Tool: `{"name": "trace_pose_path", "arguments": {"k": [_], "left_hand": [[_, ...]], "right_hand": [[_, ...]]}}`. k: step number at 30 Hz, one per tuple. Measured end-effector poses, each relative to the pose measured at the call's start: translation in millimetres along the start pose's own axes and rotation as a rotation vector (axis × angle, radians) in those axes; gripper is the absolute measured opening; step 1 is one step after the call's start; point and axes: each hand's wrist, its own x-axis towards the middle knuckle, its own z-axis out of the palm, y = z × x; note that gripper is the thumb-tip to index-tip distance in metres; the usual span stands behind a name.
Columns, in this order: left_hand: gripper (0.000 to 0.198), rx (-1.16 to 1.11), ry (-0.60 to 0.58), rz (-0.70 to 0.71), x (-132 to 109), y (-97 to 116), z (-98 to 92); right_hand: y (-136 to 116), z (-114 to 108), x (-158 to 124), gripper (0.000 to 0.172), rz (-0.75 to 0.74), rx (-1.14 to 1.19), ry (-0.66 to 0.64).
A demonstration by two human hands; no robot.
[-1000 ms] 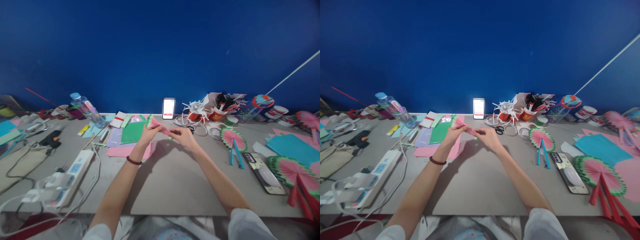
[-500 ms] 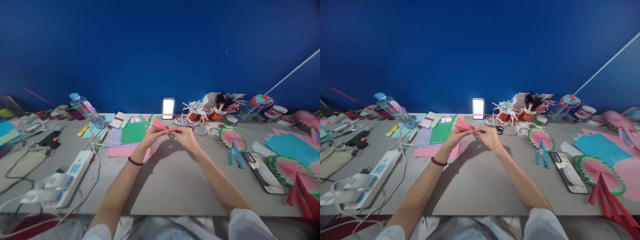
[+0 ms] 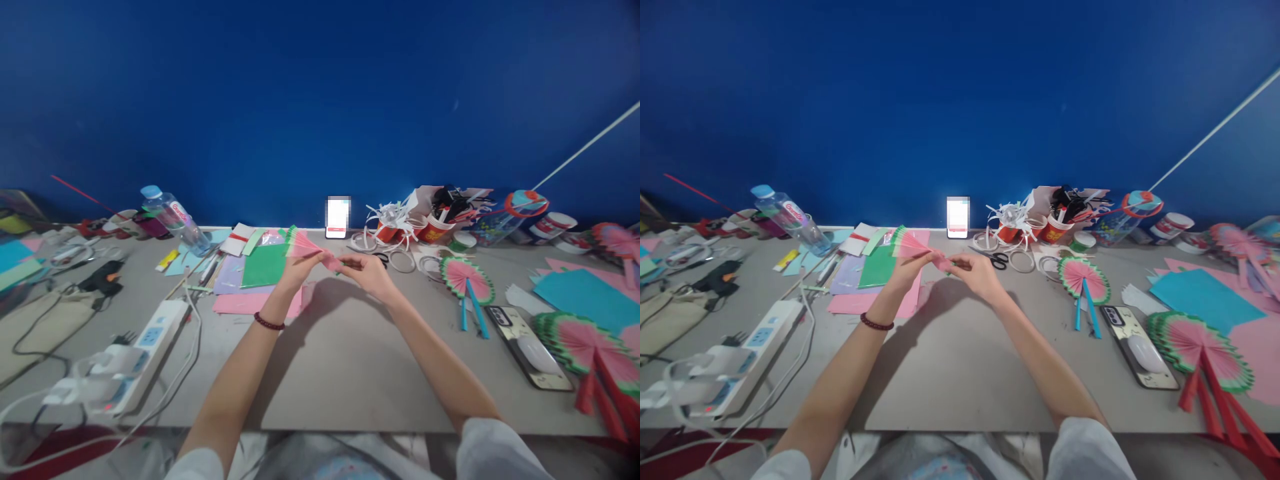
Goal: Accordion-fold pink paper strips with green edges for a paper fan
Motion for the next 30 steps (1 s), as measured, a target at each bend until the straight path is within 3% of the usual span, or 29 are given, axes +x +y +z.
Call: {"name": "trace_pose_path", "arguments": {"k": [7,16,20,26,30], "left_hand": [[0.021,-0.021,-0.011,0.011,-1,5,1.1],[0.027,0.044,-0.111,0.031,-2,4,-2.1],[0.029,0.052,-0.037,0.114,3,3,-11.1],[0.032,-0.163,0.092,0.159,21,0,-25.3],[0.031,-0.191,0.115,0.176,20,4,-22.0]], "right_hand": [[1,0,-1,0.023,-0.077,-0.142,0.041],[5,-1,-1,0.016,-0.161,-0.295,0.156],[7,-4,1,0.016,-0.159,-0.297,0.163],[5,-5,4,0.014,-0.106,-0.246,0.128],[11,-6,7,0.015,-0.073,-0.209,0.073]]}}
